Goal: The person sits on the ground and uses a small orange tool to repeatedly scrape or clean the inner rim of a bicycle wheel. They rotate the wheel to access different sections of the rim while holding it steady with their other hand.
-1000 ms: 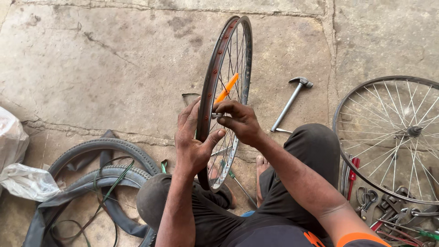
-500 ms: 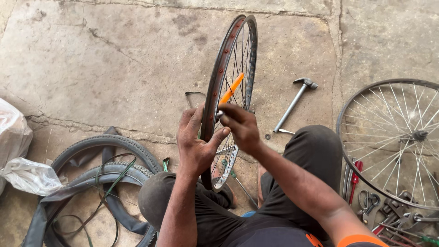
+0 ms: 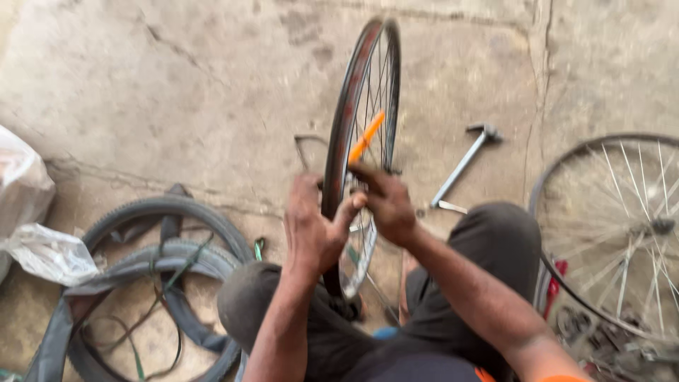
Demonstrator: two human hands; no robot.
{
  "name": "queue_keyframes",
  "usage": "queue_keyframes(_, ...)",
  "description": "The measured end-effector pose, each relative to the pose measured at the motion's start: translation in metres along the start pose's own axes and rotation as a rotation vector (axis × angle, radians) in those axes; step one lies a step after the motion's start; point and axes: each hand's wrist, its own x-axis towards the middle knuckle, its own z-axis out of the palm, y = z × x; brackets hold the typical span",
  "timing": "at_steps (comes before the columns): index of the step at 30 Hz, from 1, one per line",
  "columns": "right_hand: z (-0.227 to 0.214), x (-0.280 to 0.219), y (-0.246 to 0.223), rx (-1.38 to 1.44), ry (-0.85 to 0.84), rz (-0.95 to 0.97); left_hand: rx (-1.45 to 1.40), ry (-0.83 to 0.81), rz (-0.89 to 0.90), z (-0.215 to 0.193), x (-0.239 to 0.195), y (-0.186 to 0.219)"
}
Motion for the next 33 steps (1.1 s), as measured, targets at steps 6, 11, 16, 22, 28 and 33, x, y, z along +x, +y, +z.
queue_keyframes(6,0.021,-0.008,-0.023,-0.187,-0.124,-0.339,0.108,-0.138,-0.182,-0.019,0.008,0.008)
queue_keyframes(11,0.027,0.000,-0.039,-0.287,-0.114,-0.343,0.105,-0.232,-0.245,-0.026,0.010,0.005)
queue_keyframes(16,0.028,-0.002,-0.041,-0.321,-0.148,-0.364,-0.347,-0.465,-0.230,-0.030,0.013,-0.019)
queue_keyframes(22,0.027,-0.010,-0.034,-0.192,-0.101,-0.320,-0.494,-0.512,-0.269,-0.023,0.011,-0.023)
queue_keyframes(28,0.018,-0.013,-0.027,-0.163,-0.111,-0.339,-0.490,-0.532,-0.281,-0.020,0.010,-0.020)
queue_keyframes(33,0.024,-0.013,-0.024,-0.281,-0.026,-0.447,-0.445,-0.486,-0.272,-0.024,0.011,-0.014)
